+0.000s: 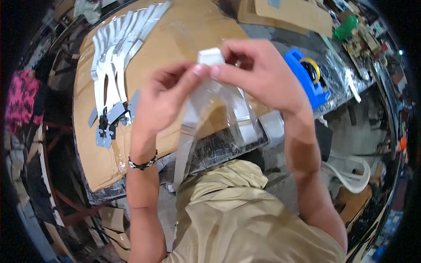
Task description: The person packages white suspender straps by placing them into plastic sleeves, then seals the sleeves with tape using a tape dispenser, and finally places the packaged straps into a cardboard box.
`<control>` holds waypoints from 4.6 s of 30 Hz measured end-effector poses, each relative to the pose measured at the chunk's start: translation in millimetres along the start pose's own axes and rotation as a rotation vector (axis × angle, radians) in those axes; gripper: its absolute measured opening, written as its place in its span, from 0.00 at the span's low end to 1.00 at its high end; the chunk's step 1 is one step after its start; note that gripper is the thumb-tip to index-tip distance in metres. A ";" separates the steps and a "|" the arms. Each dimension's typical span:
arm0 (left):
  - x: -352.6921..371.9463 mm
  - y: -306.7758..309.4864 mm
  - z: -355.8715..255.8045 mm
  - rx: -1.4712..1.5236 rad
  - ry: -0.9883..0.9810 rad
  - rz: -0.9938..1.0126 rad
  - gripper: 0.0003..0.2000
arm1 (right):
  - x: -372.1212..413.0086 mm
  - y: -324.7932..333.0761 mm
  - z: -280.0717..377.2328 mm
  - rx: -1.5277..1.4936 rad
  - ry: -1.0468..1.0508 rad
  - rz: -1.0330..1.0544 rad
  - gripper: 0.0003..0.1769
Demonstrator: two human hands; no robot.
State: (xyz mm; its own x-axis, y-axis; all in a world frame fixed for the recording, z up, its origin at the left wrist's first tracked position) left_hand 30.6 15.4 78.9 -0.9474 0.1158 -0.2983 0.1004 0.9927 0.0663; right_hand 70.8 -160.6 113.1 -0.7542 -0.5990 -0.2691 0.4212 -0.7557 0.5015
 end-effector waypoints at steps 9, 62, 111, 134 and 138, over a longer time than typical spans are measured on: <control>-19.9 30.0 -38.5 -0.098 -0.245 -0.157 0.09 | -40.3 23.3 38.1 0.132 0.239 0.007 0.22; -273.6 138.7 43.8 -0.275 -0.196 -0.290 0.17 | 144.6 -40.0 -60.2 -0.979 -0.504 -0.009 0.25; -18.7 84.0 176.4 0.369 0.557 0.012 0.18 | 88.2 -127.6 4.1 -0.323 -0.060 -0.065 0.24; 4.2 67.7 144.5 0.607 0.599 0.039 0.23 | 65.2 -122.0 -7.4 -0.285 -0.325 -0.130 0.09; 6.4 62.5 140.0 0.606 0.616 0.098 0.20 | 51.3 -115.8 -31.7 -0.361 -0.298 -0.235 0.12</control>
State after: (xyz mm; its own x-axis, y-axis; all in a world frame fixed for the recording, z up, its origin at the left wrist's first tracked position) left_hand 73.3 82.8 -52.1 -0.9042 0.3374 0.2620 0.1692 0.8460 -0.5056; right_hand -0.7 -112.2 15.2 -0.9376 -0.3408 -0.0686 0.3307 -0.9353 0.1259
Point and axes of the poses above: each hand's wrist, its own x-axis away from the middle knuckle, its own y-axis out of the back of the hand, z = x × y, the point moved 4 cm from there along -x, towards the middle knuckle, and after that the axes turned 1 degree about z, right-handed, at the moved point
